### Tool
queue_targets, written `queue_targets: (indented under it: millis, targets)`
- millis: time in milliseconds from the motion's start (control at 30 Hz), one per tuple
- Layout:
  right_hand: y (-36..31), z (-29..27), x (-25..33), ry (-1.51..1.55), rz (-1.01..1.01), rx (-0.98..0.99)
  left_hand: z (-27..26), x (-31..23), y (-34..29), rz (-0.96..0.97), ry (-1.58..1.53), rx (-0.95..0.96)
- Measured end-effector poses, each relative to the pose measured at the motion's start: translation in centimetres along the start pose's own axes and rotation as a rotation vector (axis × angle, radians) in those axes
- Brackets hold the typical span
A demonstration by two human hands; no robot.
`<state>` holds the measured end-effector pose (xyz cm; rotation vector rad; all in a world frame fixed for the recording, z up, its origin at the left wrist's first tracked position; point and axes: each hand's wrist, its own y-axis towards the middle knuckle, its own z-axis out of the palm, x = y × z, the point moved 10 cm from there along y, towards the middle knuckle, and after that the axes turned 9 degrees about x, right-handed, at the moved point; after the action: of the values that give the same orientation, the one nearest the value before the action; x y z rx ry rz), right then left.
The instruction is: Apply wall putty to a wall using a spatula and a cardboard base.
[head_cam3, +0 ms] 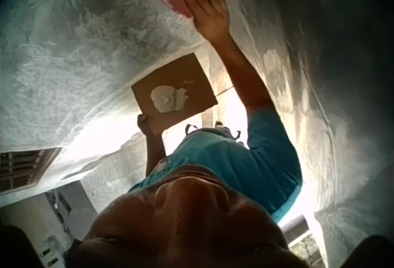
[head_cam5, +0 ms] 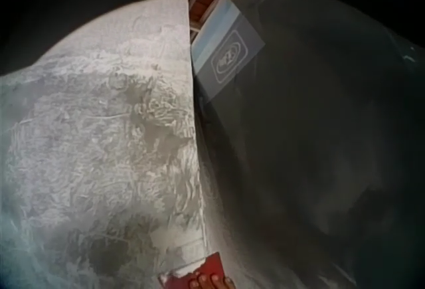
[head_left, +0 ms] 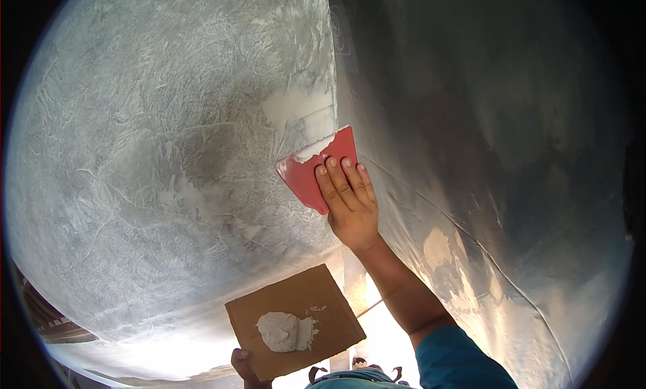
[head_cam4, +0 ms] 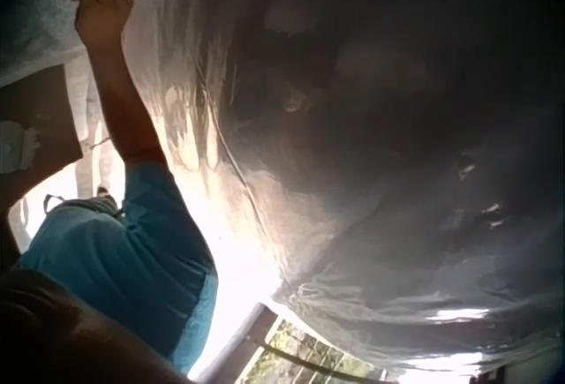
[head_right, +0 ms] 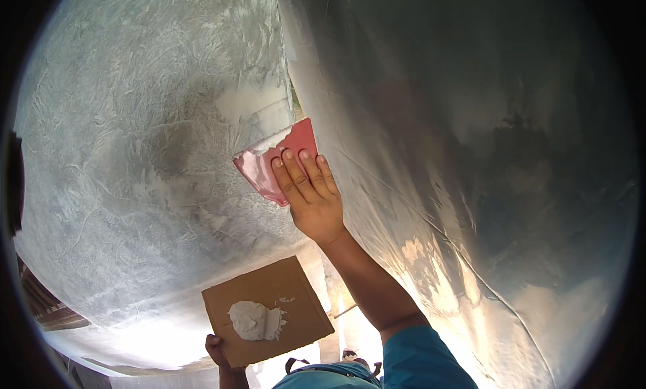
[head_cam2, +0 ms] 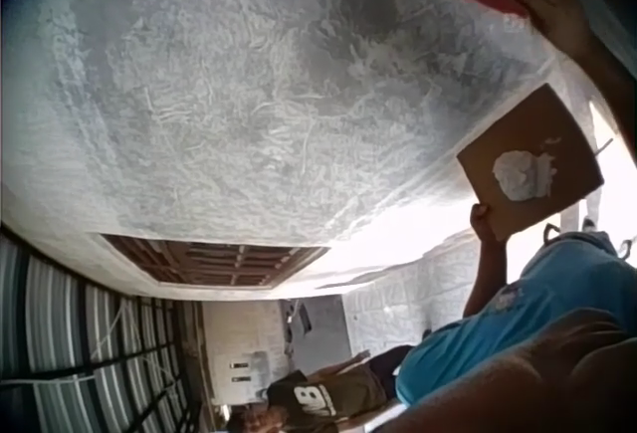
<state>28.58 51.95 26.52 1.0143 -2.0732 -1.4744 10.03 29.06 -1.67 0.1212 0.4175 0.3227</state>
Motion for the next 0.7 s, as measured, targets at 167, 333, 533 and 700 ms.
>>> queue_targets:
  millis: [167, 333, 533, 700]
  targets:
    - [-8.6, 2.6, 2.0, 0.061, 0.012, 0.063, 0.6, 0.2, -0.6, -0.030, -0.012, 0.002]
    - [-6.6, -1.3, 2.2, 0.153, -0.038, 0.016, -0.2, -0.8, -1.4, 0.015, 0.020, 0.002]
    - [-4.7, 0.6, 0.6, 0.099, -0.005, 0.086, -0.1, -0.6, -0.9, 0.036, -0.030, 0.006]
    - [-11.4, 1.6, 1.9, 0.180, -0.020, 0.294, -1.0, -2.2, -1.9, 0.073, -0.069, -0.020]
